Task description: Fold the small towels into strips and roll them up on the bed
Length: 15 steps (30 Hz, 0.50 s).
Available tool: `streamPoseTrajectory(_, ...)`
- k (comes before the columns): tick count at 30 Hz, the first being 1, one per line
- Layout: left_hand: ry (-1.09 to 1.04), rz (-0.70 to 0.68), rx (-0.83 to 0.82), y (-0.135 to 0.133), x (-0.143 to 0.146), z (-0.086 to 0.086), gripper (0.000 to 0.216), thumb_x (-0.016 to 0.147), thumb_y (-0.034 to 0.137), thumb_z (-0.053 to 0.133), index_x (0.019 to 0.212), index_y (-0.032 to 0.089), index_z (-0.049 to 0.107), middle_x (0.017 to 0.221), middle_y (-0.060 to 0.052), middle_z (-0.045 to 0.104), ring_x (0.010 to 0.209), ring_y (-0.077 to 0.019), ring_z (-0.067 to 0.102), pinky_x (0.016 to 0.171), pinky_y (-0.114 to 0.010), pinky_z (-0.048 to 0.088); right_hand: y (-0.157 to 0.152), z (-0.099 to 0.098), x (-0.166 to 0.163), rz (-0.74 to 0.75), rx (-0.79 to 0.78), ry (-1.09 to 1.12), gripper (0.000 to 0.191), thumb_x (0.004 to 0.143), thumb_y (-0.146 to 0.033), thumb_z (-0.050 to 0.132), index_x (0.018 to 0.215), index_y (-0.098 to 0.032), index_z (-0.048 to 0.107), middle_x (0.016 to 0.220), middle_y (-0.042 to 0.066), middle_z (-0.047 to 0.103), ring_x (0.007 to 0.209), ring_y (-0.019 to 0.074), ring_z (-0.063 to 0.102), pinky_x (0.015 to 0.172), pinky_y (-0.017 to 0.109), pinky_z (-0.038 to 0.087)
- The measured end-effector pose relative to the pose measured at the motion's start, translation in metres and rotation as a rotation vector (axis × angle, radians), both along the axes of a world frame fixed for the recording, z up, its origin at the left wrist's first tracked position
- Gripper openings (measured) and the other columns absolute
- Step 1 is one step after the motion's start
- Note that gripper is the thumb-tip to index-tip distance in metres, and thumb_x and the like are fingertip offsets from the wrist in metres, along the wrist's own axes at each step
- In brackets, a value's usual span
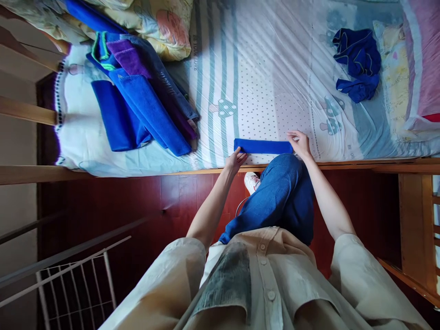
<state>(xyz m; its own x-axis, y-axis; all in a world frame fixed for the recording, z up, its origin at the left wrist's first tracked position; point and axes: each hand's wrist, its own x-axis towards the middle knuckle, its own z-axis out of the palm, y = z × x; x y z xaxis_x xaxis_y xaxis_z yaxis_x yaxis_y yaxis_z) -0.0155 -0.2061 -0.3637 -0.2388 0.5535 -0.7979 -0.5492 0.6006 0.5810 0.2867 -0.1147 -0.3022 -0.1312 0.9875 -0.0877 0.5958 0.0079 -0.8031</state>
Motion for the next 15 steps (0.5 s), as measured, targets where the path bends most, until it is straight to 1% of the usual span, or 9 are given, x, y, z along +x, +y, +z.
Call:
streamPoseTrajectory(2,0.016,0.058,-0.008,0.002,0.000,-0.002,0.034,0.087,0.042,0.085,0.094,0.021,0.059,0.083,-0.006,0.067,0.103,-0.0240,0.076,0.095,-0.040,0.067,0.011,0.003,-0.027,0.186,0.043,-0.057,0.043,0.096,-0.048,0.069,0.126,-0.018,0.073,0.123,0.014,0.075,0.119,0.0312,0.069,0.107,0.048,0.057)
streamPoseTrajectory(3,0.027,0.076,-0.005,0.002,0.001,-0.003,0.035,0.086,0.040,0.085,0.094,0.021,0.057,0.081,-0.004,0.066,0.098,-0.0219,0.076,0.093,-0.038,0.067,0.015,0.002,-0.042,0.280,0.070,-0.089,0.046,0.094,-0.047,0.073,0.131,-0.019,0.071,0.127,0.013,0.073,0.123,0.0325,0.067,0.111,0.051,0.055)
streamPoseTrajectory(5,0.056,0.090,0.015,0.004,0.001,-0.003,0.035,0.086,0.036,0.085,0.094,0.022,0.054,0.079,-0.001,0.065,0.091,-0.0178,0.075,0.090,-0.035,0.066,0.022,-0.009,-0.072,0.448,0.110,-0.150,0.060,0.088,-0.048,0.082,0.139,-0.022,0.066,0.136,0.012,0.069,0.133,0.0358,0.061,0.116,0.056,0.051)
streamPoseTrajectory(7,0.094,0.092,0.053,0.005,0.001,-0.002,0.033,0.085,0.033,0.083,0.095,0.022,0.053,0.080,0.001,0.065,0.088,-0.0150,0.074,0.089,-0.032,0.064,0.027,-0.028,-0.100,0.558,0.115,-0.193,0.079,0.079,-0.052,0.090,0.147,-0.026,0.059,0.143,0.012,0.063,0.139,0.0390,0.056,0.118,0.061,0.048)
streamPoseTrajectory(9,0.129,0.103,0.109,0.006,0.001,0.001,0.031,0.083,0.029,0.081,0.095,0.023,0.053,0.084,0.001,0.067,0.093,-0.0143,0.074,0.091,-0.030,0.062,0.030,-0.048,-0.122,0.614,0.101,-0.202,0.098,0.069,-0.054,0.097,0.153,-0.027,0.053,0.148,0.013,0.060,0.142,0.0415,0.054,0.119,0.063,0.046)
streamPoseTrajectory(11,0.149,0.113,0.174,0.007,0.000,0.005,0.032,0.079,0.026,0.081,0.096,0.022,0.054,0.090,0.000,0.070,0.100,-0.0154,0.073,0.093,-0.029,0.060,0.032,-0.061,-0.138,0.634,0.082,-0.187,0.114,0.059,-0.054,0.102,0.155,-0.026,0.049,0.148,0.015,0.059,0.143,0.0436,0.053,0.120,0.065,0.044)
streamPoseTrajectory(13,0.154,0.104,0.232,0.007,0.000,0.010,0.034,0.074,0.024,0.081,0.097,0.022,0.056,0.092,0.000,0.070,0.103,-0.0166,0.073,0.093,-0.029,0.059,0.033,-0.064,-0.147,0.632,0.044,-0.194,0.121,0.052,-0.050,0.106,0.155,-0.024,0.048,0.145,0.017,0.061,0.142,0.0455,0.055,0.120,0.066,0.043)
streamPoseTrajectory(15,0.156,0.085,0.289,0.007,0.000,0.016,0.036,0.071,0.024,0.082,0.098,0.022,0.058,0.090,0.001,0.070,0.101,-0.0169,0.073,0.092,-0.029,0.058,0.032,-0.054,-0.150,0.616,-0.019,-0.241,0.118,0.052,-0.043,0.106,0.153,-0.022,0.050,0.140,0.018,0.064,0.138,0.0448,0.058,0.119,0.064,0.045)
